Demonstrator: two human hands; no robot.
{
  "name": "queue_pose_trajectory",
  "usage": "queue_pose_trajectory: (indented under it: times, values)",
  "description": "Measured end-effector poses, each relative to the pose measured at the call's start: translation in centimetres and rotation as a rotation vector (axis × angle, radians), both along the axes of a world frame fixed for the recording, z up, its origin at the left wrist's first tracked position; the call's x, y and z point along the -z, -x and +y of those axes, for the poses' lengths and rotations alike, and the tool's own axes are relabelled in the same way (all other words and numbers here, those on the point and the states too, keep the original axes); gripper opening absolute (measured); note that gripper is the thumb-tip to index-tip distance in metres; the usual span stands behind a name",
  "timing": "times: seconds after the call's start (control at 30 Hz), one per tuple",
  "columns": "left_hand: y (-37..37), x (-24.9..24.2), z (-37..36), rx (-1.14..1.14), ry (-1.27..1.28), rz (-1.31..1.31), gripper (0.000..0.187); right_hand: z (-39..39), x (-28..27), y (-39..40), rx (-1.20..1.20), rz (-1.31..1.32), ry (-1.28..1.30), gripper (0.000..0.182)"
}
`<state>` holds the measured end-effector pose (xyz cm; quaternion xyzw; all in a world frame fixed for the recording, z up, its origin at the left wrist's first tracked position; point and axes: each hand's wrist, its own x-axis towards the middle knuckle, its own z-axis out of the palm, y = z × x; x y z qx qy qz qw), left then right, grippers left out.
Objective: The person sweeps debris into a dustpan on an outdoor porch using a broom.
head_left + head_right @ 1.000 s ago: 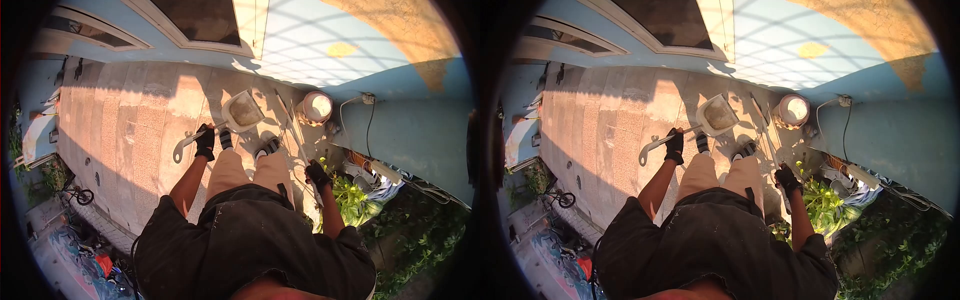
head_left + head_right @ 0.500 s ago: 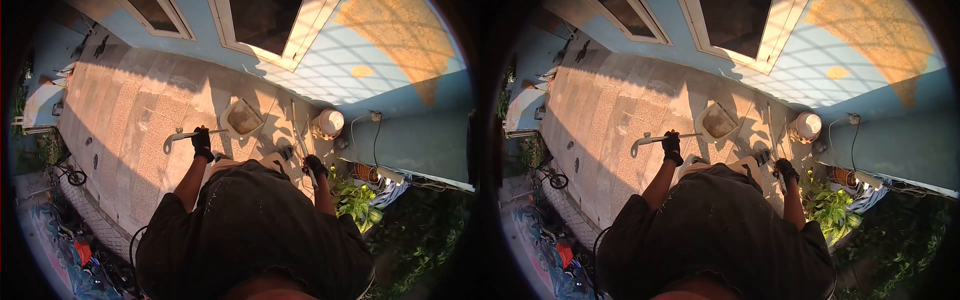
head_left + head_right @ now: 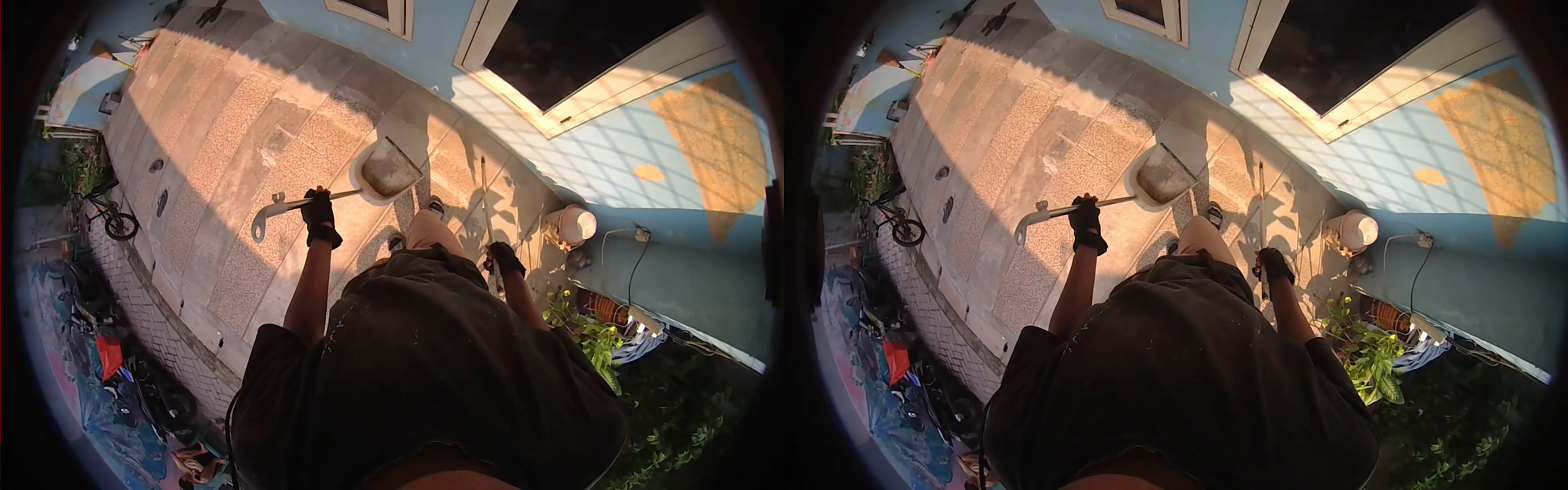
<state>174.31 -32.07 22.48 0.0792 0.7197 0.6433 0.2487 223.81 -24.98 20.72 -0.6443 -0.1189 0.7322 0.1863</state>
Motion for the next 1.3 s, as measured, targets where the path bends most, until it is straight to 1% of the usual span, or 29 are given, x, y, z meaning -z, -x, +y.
queue_pose_trajectory:
  times: [0.03,0.1,0.2,0.3,0.33,0.37,0.43,0.47,0.5,0.53,0.57,0.63,0.7,0.77,0.8,0.83,0.9,0.93,0.97,1.0,1.03,1.07,1.1,1.13,1.17,1.2,1.23,1.27,1.3]
  values:
    - [2.3,-0.2,-0.6,-0.059,0.004,-0.007,0.015,0.6,-0.3,2.2,-0.058,-0.009,0.019,0.01]
    - [4.8,-0.7,-0.4,-0.1,-0.006,-0.129,0.021,1.9,0.6,4.0,-0.133,-0.031,0.075,0.01]
    - [8.4,-0.3,0.3,-0.145,-0.006,-0.112,0.02,4.3,1.2,8.2,-0.239,-0.053,0.11,0.008]
    - [12.6,-0.9,1.7,-0.168,-0.024,-0.123,0.02,7.0,0.9,13.4,-0.254,-0.056,0.004,0.005]
    - [14.3,-1.2,2.2,-0.159,-0.032,-0.138,0.02,8.2,0.8,15.6,-0.322,-0.128,-0.008,0.006]
    - [15.6,-1.3,2.4,-0.147,-0.032,-0.16,0.021,9.4,-1.5,17.8,-0.341,-0.105,0.023,0.009]
    - [17.8,-2.9,3.1,-0.141,0.021,-0.141,0.02,10.8,-0.3,20.3,-0.199,-0.067,0.004,0.011]
    - [19.6,-3.2,4.5,-0.143,0.043,-0.114,0.02,11.8,-0.7,22.0,-0.18,-0.021,0.018,0.012]
    - [21.4,-2.7,5.5,-0.141,-0.013,-0.11,0.019,12.8,-1.1,23.5,-0.162,0.024,0.034,0.013]
    - [22.7,-2.3,6.2,-0.128,0.013,-0.089,0.018,13.4,-1.5,24.4,-0.167,0.035,0.009,0.014]
    - [23.8,-3.2,7.0,-0.111,0.044,-0.069,0.018,13.8,-1.4,25.4,-0.149,0.029,0.017,0.014]
    - [26.2,-4.1,8.7,-0.068,0.033,-0.065,0.018,14.6,-1.2,27.1,0.047,0.127,0.005,0.016]
    - [29.3,-3.5,10.8,-0.025,-0.047,-0.085,0.016,15.1,-0.5,28.5,0.161,0.172,-0.001,0.017]
    - [33.0,-2.2,12.8,0.021,-0.084,-0.177,0.016,15.2,-0.7,30.7,0.348,0.391,0.078,0.019]
    - [34.4,-1.9,14.7,-0.002,-0.037,-0.159,0.017,14.9,-0.6,31.9,0.447,0.491,0.049,0.02]
    - [36.0,-1.7,16.0,0.04,-0.054,-0.197,0.017,14.7,-0.3,33.1,0.502,0.49,0.037,0.02]
    - [39.3,-0.8,18.4,0.215,-0.12,-0.213,0.015,13.5,-0.1,36.0,0.571,0.429,-0.044,0.021]
    - [40.5,-1.3,19.3,0.311,-0.076,-0.211,0.013,12.5,-0.3,37.5,0.704,0.479,-0.004,0.023]
    - [41.7,-1.9,20.8,0.403,-0.048,-0.201,0.012,11.5,1.2,38.7,0.802,0.503,0.093,0.019]
    - [42.1,-1.7,22.5,0.37,-0.108,-0.181,0.011,10.3,0.5,40.9,0.81,0.421,0.016,0.016]
    - [43.1,-1.8,24.5,0.419,-0.107,-0.179,0.011,9.1,-0.2,43.2,0.816,0.333,-0.056,0.015]
    - [44.1,-1.5,26.1,0.488,-0.077,-0.179,0.01,8.2,0.1,44.9,0.803,0.278,-0.006,0.017]
    - [45.0,-0.6,27.1,0.555,-0.039,-0.184,0.009,7.0,-0.5,46.9,0.82,0.238,0.011,0.014]
    - [45.7,0.4,28.5,0.613,-0.101,-0.277,0.008,5.6,-0.9,48.8,0.806,0.129,-0.002,0.014]
    - [45.0,-1.0,29.7,0.675,-0.033,-0.205,0.004,3.9,-1.3,50.6,0.8,0.024,-0.01,0.013]
    - [44.9,-0.7,31.1,0.75,0.013,-0.182,0.004,2.3,-2.5,52.4,0.815,0.003,-0.098,0.013]
    - [44.9,0.0,33.2,0.822,0.042,-0.152,0.004,1.2,-2.8,53.5,0.878,0.004,-0.111,0.013]
    - [44.8,1.2,34.8,0.871,0.017,-0.23,0.006,-0.1,-2.8,54.6,0.922,-0.023,-0.082,0.013]
    - [43.3,0.6,36.3,0.881,0.109,-0.172,0.01,-1.7,-2.5,55.8,0.962,-0.047,-0.042,0.014]
